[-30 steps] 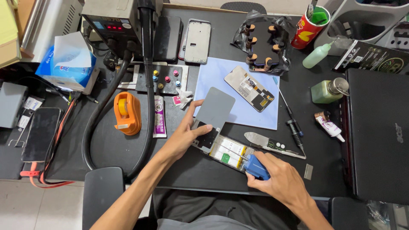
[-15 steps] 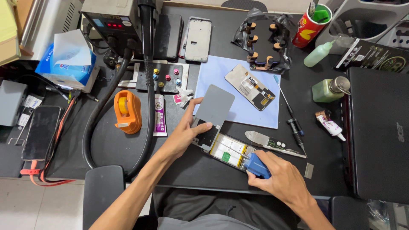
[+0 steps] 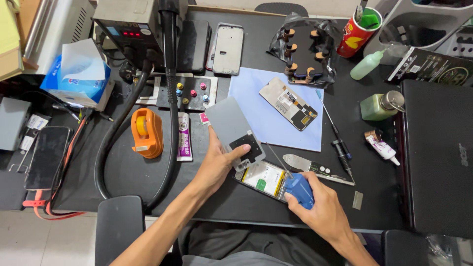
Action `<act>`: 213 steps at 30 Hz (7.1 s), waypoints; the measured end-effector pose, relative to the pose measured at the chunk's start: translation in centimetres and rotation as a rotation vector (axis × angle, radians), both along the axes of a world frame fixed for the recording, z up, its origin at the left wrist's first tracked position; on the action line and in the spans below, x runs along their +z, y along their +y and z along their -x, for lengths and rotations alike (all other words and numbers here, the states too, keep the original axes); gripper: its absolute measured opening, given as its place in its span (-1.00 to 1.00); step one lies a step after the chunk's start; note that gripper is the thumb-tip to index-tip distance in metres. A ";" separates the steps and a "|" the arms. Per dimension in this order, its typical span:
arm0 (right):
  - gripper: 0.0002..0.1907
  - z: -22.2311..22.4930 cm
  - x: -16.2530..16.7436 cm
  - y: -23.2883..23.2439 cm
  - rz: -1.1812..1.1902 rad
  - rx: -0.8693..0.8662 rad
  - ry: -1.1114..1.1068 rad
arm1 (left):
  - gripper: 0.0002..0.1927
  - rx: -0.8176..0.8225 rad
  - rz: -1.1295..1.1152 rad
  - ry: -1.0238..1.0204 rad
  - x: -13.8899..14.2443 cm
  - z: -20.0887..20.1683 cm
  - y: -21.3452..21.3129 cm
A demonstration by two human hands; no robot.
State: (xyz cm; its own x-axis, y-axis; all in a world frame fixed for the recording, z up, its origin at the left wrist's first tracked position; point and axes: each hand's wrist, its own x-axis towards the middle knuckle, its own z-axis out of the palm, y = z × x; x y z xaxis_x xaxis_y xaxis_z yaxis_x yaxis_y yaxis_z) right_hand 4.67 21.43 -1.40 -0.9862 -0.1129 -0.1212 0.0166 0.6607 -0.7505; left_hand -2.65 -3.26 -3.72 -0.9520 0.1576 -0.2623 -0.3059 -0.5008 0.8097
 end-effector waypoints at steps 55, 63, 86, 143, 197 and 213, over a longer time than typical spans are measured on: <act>-0.42 0.0 -1.0 -0.6 -0.248 0.135 0.059 | -0.33 -0.151 0.266 0.129 -2.4 0.5 -2.2; -0.38 0.0 -0.7 0.0 -0.250 0.136 0.018 | -0.32 -0.134 0.275 0.124 -2.2 0.4 -1.9; -0.42 0.1 -0.1 0.0 -0.251 0.165 0.000 | -0.33 -0.126 0.271 0.111 -2.0 0.5 -1.9; -0.46 1.1 0.0 1.5 -0.150 0.092 0.110 | -0.37 -0.065 -0.035 -0.047 -1.0 0.8 -1.4; -0.42 0.6 -0.6 1.1 -0.189 0.141 0.071 | -0.23 -0.047 0.081 -0.027 -0.5 0.5 -1.8; -0.41 0.6 -0.5 0.9 -0.210 0.149 0.020 | -0.21 -0.038 0.081 -0.047 -0.2 0.5 -1.6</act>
